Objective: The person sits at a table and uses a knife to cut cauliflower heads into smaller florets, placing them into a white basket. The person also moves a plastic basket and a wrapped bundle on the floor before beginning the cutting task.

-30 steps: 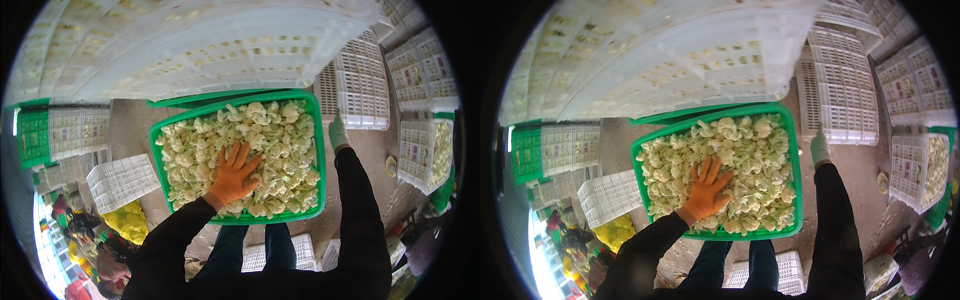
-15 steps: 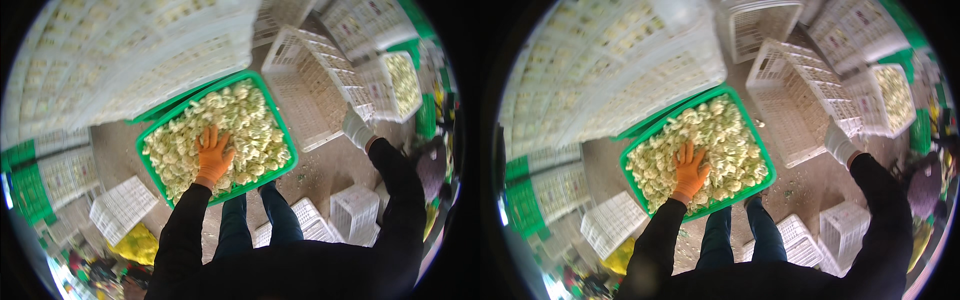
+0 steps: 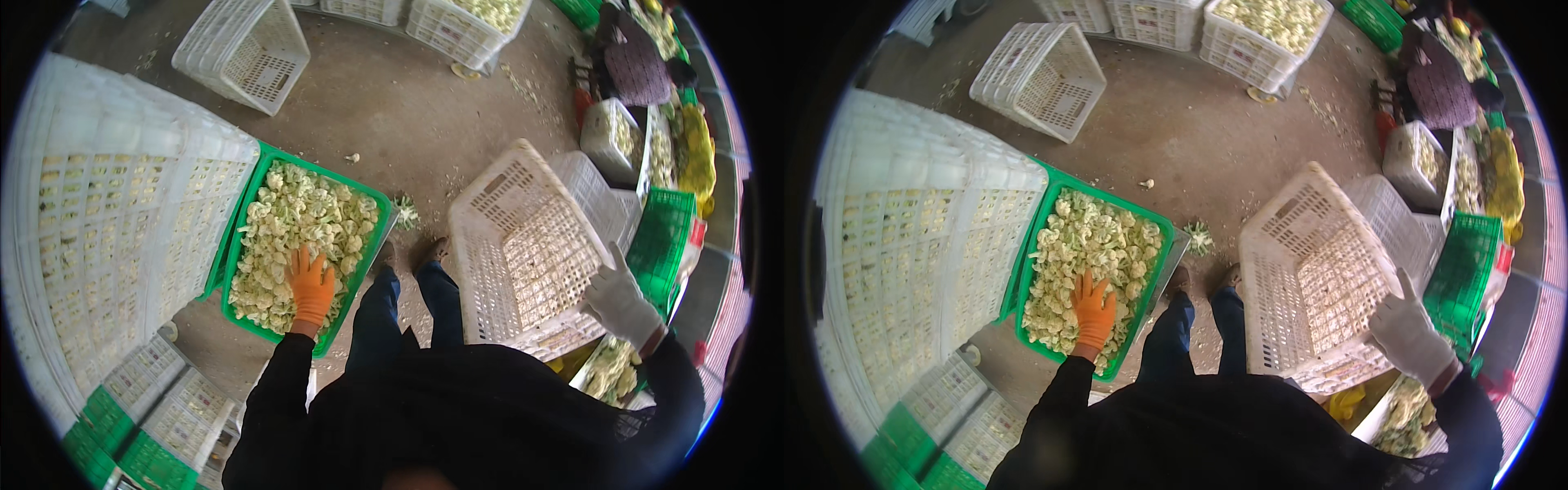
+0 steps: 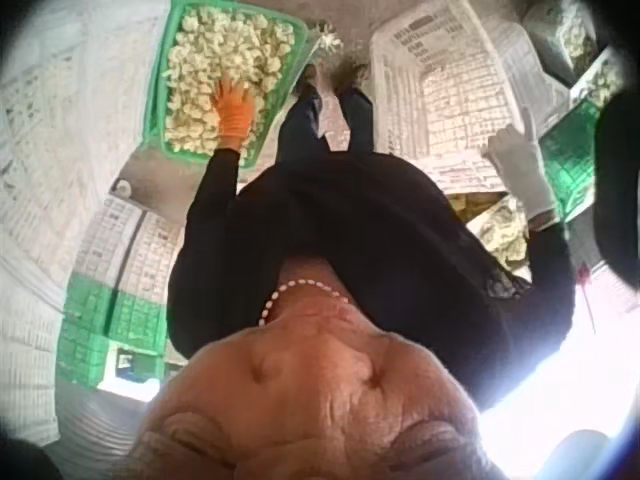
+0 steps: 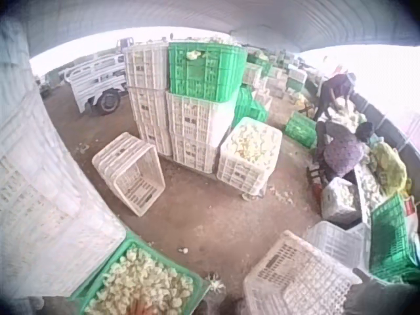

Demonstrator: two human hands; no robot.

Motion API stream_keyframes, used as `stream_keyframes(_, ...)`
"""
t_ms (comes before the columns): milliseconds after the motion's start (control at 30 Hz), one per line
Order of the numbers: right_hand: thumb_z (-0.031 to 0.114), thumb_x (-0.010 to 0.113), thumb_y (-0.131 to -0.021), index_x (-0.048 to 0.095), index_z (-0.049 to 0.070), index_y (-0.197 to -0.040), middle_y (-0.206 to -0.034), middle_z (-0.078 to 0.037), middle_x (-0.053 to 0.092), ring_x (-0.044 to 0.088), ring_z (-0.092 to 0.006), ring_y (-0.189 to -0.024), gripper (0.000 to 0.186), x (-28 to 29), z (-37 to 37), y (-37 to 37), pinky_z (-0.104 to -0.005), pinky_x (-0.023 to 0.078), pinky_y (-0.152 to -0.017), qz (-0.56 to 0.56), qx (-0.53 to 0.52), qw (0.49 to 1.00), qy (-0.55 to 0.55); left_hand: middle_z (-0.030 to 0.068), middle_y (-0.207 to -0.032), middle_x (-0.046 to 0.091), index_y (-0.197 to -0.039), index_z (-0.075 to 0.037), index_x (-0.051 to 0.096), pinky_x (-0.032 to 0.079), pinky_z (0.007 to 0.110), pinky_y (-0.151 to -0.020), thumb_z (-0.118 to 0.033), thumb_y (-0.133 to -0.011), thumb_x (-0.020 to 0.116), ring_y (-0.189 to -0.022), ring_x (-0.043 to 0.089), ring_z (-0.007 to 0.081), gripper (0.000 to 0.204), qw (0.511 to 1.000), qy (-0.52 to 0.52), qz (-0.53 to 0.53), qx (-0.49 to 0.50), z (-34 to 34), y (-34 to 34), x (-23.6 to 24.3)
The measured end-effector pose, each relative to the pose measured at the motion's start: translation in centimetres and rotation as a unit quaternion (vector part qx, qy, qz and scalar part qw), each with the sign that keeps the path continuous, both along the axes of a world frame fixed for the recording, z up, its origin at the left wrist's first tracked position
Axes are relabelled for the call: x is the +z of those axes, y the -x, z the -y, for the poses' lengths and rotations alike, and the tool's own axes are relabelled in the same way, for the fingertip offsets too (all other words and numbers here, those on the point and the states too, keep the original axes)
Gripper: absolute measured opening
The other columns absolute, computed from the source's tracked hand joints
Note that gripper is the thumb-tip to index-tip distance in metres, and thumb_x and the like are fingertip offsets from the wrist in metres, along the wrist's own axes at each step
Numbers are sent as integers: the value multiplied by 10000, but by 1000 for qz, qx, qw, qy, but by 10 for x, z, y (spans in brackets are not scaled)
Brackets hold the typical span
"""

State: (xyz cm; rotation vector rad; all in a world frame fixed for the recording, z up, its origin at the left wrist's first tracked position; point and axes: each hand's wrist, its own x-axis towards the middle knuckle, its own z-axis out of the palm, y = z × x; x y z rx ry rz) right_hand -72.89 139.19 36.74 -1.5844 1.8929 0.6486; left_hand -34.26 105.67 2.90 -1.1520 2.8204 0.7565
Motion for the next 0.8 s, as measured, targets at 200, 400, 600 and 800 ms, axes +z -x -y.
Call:
stream_keyframes(200,238,812,-705,633,70,-786,-812,-84,611,606,-290,-899,258,23,-180,-141,-594,238,-1200,-68,-290,954,30,200,-1557,384,-1230,-124,667,200,616,-1176,-263,-917,646,-1461,284,417,343,986,-24,81,-146,-32,4,17)
stream_keyframes(400,229,774,-767,597,101,-784,-788,-78,579,601,-296,-877,219,8,-276,-253,-621,297,-1126,-129,-485,851,158,245,-1507,418,-1189,-70,658,257,559,-1167,-247,-871,657,-1423,314,452,364,947,-18,57,-316,-70,33,21)
stream_keyframes(600,304,718,-846,600,119,-776,-734,-58,617,632,-293,-799,231,-8,-348,-376,-535,386,-1046,-193,-639,696,264,255,-1355,522,-1160,-60,688,399,516,-1063,-273,-879,627,-1274,452,447,358,848,-15,136,-512,-126,69,18)
stream_keyframes(800,324,727,-862,585,95,-668,-647,-130,597,607,-368,-654,332,-12,-369,-494,-468,483,-653,-252,-781,497,282,197,-1238,606,-1168,-49,683,460,489,-969,-309,-898,607,-1169,554,409,382,765,-52,214,-605,-231,123,65)
